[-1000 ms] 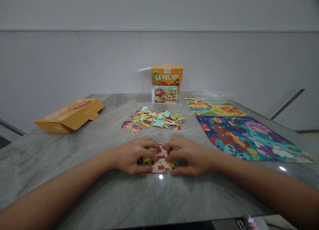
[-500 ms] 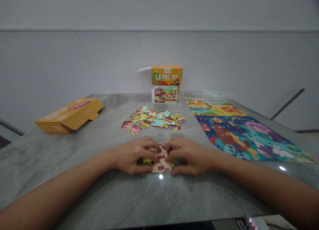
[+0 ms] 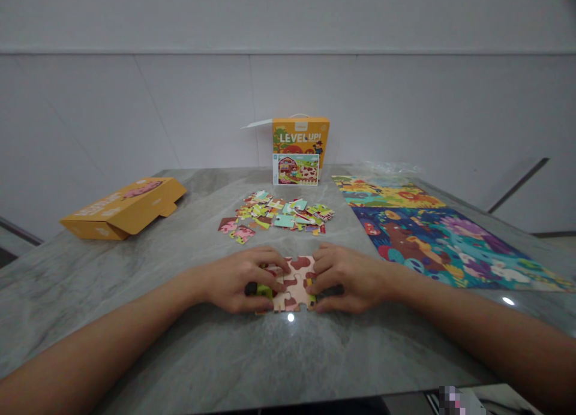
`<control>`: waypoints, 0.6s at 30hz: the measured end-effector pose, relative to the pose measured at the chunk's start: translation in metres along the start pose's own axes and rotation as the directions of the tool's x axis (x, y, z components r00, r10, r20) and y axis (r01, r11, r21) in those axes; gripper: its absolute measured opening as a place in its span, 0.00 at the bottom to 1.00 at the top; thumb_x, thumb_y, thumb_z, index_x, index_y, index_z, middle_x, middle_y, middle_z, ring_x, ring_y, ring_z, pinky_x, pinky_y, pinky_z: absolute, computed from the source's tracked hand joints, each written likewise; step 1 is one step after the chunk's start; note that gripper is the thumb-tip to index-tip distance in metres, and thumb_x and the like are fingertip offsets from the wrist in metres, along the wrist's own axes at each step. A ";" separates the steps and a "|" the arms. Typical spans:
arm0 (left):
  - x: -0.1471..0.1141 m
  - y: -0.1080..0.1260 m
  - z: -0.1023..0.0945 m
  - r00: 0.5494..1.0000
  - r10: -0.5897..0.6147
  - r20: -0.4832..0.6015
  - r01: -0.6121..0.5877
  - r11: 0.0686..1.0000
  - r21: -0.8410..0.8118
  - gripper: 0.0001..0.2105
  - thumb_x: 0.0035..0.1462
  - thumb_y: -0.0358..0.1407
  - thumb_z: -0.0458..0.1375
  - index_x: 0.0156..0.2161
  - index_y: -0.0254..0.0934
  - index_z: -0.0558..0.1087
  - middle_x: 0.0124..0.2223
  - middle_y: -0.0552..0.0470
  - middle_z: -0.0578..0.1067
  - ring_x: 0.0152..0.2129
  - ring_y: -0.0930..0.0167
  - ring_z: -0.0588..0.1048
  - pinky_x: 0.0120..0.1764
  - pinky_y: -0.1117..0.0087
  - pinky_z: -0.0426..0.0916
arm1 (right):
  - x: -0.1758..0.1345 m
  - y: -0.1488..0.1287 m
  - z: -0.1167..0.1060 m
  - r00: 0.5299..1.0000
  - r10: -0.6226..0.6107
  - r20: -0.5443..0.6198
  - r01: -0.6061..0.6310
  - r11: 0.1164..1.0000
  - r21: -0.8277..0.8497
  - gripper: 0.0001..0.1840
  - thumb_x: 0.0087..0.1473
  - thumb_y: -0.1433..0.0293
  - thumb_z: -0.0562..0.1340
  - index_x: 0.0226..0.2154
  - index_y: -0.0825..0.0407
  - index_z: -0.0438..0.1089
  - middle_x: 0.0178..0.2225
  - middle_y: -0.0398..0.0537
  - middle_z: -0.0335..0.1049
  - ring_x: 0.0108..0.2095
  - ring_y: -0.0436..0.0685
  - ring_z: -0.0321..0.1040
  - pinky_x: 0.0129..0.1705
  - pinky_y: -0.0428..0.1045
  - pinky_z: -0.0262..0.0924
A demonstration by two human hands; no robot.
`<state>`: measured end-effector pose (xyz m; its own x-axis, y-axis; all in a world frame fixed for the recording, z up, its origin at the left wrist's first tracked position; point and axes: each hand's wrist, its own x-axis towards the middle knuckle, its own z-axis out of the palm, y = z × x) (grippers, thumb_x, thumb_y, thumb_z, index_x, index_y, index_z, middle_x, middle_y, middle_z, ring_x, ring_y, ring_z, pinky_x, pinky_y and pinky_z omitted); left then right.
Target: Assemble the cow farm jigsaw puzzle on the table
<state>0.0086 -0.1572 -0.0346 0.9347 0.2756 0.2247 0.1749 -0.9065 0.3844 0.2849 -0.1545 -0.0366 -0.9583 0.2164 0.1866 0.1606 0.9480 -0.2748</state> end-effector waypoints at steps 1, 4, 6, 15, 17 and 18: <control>0.000 0.000 0.000 1.000 0.002 -0.001 -0.002 1.000 -0.001 0.12 0.60 0.36 0.61 0.48 0.40 0.78 0.54 0.42 0.74 0.51 0.60 0.72 0.54 0.56 0.69 | 0.000 0.000 -0.001 1.000 -0.006 0.004 0.006 1.000 0.005 0.13 0.61 0.61 0.61 0.34 0.53 0.75 0.27 0.46 0.73 0.31 0.53 0.64 0.38 0.51 0.52; 0.000 0.000 -0.001 1.000 0.003 -0.011 -0.003 1.000 -0.001 0.11 0.60 0.36 0.61 0.47 0.40 0.78 0.52 0.41 0.74 0.50 0.60 0.72 0.53 0.56 0.69 | -0.001 -0.001 -0.002 1.000 -0.016 0.022 0.016 1.000 0.012 0.13 0.61 0.64 0.59 0.31 0.53 0.74 0.24 0.45 0.71 0.27 0.51 0.62 0.35 0.50 0.52; 0.000 0.001 -0.002 1.000 -0.006 -0.012 0.006 1.000 0.001 0.11 0.60 0.36 0.61 0.47 0.40 0.79 0.51 0.41 0.74 0.49 0.60 0.73 0.51 0.57 0.70 | -0.001 -0.001 -0.002 0.999 -0.023 0.040 0.023 1.000 0.014 0.14 0.61 0.66 0.58 0.28 0.54 0.73 0.23 0.45 0.70 0.25 0.51 0.61 0.33 0.50 0.51; -0.003 -0.004 0.000 0.999 -0.037 -0.037 0.037 0.999 -0.005 0.10 0.61 0.32 0.58 0.46 0.36 0.76 0.49 0.41 0.75 0.48 0.63 0.74 0.51 0.60 0.71 | -0.001 -0.003 -0.003 0.998 -0.009 0.055 0.008 1.000 0.026 0.14 0.62 0.66 0.58 0.28 0.54 0.72 0.23 0.44 0.70 0.25 0.51 0.60 0.32 0.49 0.52; -0.004 -0.007 0.001 0.997 -0.051 -0.059 0.051 0.999 0.002 0.09 0.62 0.33 0.57 0.46 0.35 0.76 0.48 0.41 0.76 0.46 0.64 0.74 0.49 0.61 0.72 | 0.000 -0.005 -0.003 0.999 0.012 0.039 -0.013 1.000 0.021 0.13 0.61 0.63 0.60 0.31 0.54 0.73 0.25 0.46 0.71 0.28 0.52 0.63 0.34 0.49 0.55; -0.004 -0.007 0.001 0.996 -0.058 -0.062 0.059 0.998 0.008 0.10 0.62 0.33 0.57 0.46 0.35 0.76 0.48 0.41 0.76 0.45 0.64 0.75 0.49 0.61 0.72 | 0.000 -0.005 -0.003 0.999 0.029 0.028 -0.029 0.999 0.013 0.13 0.60 0.61 0.62 0.33 0.54 0.74 0.27 0.47 0.72 0.30 0.53 0.65 0.35 0.50 0.56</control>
<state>0.0036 -0.1519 -0.0393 0.9018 0.3475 0.2571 0.2322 -0.8911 0.3899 0.2846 -0.1588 -0.0326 -0.9596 0.2370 0.1519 0.1854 0.9382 -0.2921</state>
